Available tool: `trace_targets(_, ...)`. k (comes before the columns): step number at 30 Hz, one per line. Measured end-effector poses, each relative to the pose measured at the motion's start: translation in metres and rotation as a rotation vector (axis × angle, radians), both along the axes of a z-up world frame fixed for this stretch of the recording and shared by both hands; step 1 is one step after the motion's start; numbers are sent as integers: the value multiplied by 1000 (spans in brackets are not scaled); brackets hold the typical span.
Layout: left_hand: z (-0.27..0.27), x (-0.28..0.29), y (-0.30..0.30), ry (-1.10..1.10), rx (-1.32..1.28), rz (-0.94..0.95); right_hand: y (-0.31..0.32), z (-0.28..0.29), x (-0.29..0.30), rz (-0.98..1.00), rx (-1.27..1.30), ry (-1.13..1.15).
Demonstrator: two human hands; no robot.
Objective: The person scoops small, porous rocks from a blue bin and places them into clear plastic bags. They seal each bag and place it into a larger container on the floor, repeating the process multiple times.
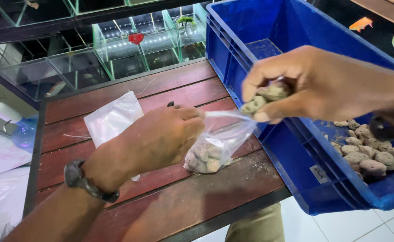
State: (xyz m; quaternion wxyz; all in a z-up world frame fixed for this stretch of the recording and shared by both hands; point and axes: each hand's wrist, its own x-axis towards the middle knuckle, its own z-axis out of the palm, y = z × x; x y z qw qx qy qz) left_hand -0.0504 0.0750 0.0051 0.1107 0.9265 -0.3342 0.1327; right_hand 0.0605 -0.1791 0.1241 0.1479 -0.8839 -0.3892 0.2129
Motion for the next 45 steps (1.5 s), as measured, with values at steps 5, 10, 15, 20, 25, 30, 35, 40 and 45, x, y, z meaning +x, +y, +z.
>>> trace_targets(5, 9, -4, 4, 137, 12, 104, 30, -4, -17, 164, 225, -22)
trace_targets(10, 8, -7, 7, 142, -69, 55, 55, -21, -15, 280, 74, -162)
trace_targets(15, 8, -7, 12, 79, -176, -49, 55, -33, 0, 534, 193, -330)
trace_targets(20, -1, -15, 17, 6, -312, -37, 43, -42, -3, 265, -9, -308)
trace_targets(25, -13, -26, 23, -85, -475, 8, 41, -53, 10, 100, -100, -142)
trace_targets(30, -8, -53, 32, -233, -636, 243, 68, -20, 9, 381, -140, -112)
trace_targets(35, -56, -41, 57, -189, -904, 294, 121, -29, 6, 240, -288, 35)
trace_targets(40, -95, -26, 57, 88, -1422, 435, 154, -69, 44, 177, -250, 126)
trace_targets(45, -120, -8, 48, 86, -1505, 686, 132, -132, 52, 228, 516, -63)
